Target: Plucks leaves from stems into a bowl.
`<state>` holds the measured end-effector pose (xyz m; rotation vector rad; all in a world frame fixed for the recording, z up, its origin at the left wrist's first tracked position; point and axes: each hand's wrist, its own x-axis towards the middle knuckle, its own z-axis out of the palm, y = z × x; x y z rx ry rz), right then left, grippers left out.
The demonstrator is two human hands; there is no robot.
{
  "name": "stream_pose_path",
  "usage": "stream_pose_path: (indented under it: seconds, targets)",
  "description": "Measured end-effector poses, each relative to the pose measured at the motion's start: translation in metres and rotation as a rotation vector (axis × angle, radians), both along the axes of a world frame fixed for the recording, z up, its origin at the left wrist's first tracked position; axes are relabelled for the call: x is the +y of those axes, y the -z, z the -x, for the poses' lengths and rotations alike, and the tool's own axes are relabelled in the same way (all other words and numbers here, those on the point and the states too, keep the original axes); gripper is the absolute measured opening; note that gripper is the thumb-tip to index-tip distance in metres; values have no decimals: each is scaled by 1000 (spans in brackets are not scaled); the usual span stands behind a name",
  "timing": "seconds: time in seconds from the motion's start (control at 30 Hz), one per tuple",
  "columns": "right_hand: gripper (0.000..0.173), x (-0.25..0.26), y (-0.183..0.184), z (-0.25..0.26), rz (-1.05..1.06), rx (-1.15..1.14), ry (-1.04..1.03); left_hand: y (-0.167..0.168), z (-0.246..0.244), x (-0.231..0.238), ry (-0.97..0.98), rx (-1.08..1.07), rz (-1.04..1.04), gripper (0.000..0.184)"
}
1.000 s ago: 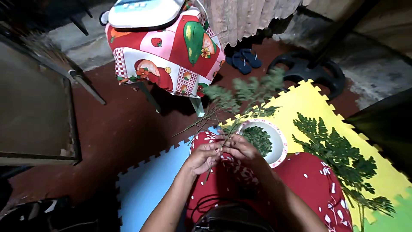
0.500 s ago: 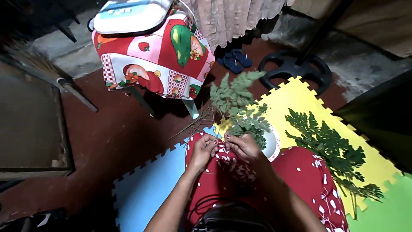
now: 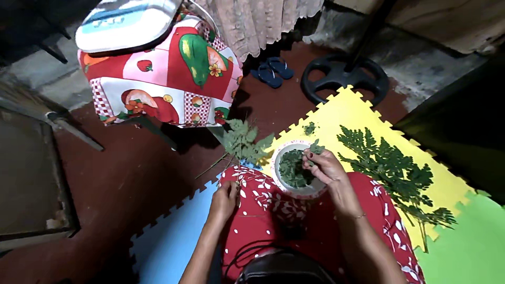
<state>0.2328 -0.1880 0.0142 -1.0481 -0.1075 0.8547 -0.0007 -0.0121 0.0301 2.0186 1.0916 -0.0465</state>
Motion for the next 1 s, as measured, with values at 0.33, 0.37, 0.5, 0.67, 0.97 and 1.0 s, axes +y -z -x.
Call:
stream_pose_path:
  seconds: [0.33,0.37,0.5,0.67,0.97,1.0]
  targets:
    - [26,4,-6,6,-14,-47,-115,-55,-98,-32,293,-318,207,32]
    - [25,5,-5,7,-26,-69,-119,-55,-111,-37,295,-336,319,30]
    - [24,0,4,0,-70,-117,-67,-44,-141,-51,144,-440,573,9]
    - [17,-4,8,-11,36,-279,-3,-27,-157,-53,226,-430,379,9]
    - [29,-10,23,-27,-294,-55,33,-25,-188,-44,354,-520,480,14]
    - [33,-12,23,-32,-294,-33,74,-24,-199,-40,322,-492,516,15]
